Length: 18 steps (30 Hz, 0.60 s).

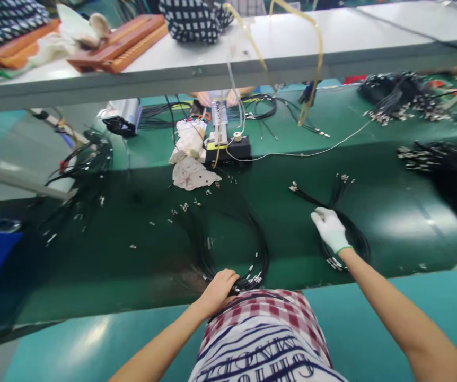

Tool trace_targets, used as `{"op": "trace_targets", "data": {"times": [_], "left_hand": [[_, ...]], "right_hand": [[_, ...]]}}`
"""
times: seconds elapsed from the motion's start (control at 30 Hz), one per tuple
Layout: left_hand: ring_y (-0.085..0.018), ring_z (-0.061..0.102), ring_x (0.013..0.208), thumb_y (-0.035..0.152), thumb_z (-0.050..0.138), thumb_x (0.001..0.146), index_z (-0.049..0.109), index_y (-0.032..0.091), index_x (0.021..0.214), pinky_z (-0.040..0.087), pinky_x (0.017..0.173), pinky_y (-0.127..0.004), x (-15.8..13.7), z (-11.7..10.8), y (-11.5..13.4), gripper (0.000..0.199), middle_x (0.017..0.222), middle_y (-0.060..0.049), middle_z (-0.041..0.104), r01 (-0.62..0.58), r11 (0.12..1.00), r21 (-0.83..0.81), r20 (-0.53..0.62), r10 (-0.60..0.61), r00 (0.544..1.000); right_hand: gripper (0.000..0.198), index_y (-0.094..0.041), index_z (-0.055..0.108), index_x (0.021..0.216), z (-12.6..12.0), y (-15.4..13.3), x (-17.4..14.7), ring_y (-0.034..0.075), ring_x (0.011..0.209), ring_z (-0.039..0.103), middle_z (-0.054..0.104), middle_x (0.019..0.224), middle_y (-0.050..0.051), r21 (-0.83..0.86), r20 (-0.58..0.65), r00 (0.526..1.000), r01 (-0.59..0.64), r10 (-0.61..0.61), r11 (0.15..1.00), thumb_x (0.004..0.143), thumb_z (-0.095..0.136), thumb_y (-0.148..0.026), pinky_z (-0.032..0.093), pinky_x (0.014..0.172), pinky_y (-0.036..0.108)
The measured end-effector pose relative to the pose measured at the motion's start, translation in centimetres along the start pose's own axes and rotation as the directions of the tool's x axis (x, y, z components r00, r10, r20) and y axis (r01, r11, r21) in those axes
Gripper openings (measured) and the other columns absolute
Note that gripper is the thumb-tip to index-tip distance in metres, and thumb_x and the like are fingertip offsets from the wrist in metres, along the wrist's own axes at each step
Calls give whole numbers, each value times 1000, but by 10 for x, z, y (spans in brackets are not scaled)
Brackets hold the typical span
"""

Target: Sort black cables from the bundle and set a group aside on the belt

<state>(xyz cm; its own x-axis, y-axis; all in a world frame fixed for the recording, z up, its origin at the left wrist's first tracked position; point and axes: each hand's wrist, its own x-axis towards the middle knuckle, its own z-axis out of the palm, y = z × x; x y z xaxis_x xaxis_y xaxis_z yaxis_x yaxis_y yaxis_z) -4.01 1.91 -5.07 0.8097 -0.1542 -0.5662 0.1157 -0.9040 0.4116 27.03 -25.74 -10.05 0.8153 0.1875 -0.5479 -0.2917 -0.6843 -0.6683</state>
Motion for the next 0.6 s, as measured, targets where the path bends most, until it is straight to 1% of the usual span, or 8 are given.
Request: {"op": "trace_targets", "data": {"times": [0.07,0.13,0.23,0.3,0.37,0.43,0.5,0.6], "left_hand": [[-26,50,116,27,53,89,51,18,125,40,101,-43,5,11,1,38,123,-13,55,10,1000,22,1,-10,1000],[-27,53,110,22,45,92,53,15,121,42,98,-45,8,23,2,31,115,-15,58,23,999,47,8,-23,1000],[-26,57,98,18,37,94,57,12,111,46,89,-44,8,35,4,27,100,-15,61,39,997,68,32,-41,999],[-24,59,92,17,38,94,57,13,108,48,85,-40,3,33,4,24,97,-13,60,54,996,68,46,-57,997],[-20,60,84,16,42,92,56,16,107,50,79,-34,-3,21,5,21,98,-9,59,79,995,55,48,-81,996],[-16,59,76,14,44,89,55,18,107,49,72,-29,-11,0,8,21,101,-5,57,100,995,30,33,-101,994],[-13,58,73,14,43,89,54,20,107,47,69,-26,-18,-26,15,22,104,-4,54,99,995,-7,7,-99,995],[-13,57,77,27,47,92,54,21,105,45,70,-25,-26,-61,30,17,106,-3,53,61,994,-90,-33,-64,997]], "right_hand": [[38,-18,59,121,47,-5,-38,23,122,51,55,130,11,116,231,971,29,-55,993,89,55,-37,36,108,35],[41,-15,58,122,92,-8,-74,22,98,64,61,120,14,216,424,904,-47,-50,975,87,57,-38,52,86,34],[56,-13,43,136,135,-11,-104,20,96,65,58,122,18,331,544,839,-191,-22,924,88,55,-40,56,75,30],[59,-13,36,138,144,-12,-108,18,96,65,57,121,18,386,595,803,-283,-3,878,89,53,-41,55,75,28],[56,-14,38,135,142,-15,-106,15,90,65,58,118,16,422,643,766,-357,2,834,89,54,-43,53,72,24],[51,-15,48,125,136,-19,-106,11,80,62,60,110,12,442,694,720,-405,-19,800,86,59,-46,48,61,19],[48,-14,57,113,132,-26,-111,8,69,56,61,98,9,452,751,657,-442,-63,775,81,65,-50,37,49,16],[52,-14,61,109,130,-41,-124,6,59,45,58,83,3,491,795,587,-477,-152,729,74,72,-51,29,45,17]]}}
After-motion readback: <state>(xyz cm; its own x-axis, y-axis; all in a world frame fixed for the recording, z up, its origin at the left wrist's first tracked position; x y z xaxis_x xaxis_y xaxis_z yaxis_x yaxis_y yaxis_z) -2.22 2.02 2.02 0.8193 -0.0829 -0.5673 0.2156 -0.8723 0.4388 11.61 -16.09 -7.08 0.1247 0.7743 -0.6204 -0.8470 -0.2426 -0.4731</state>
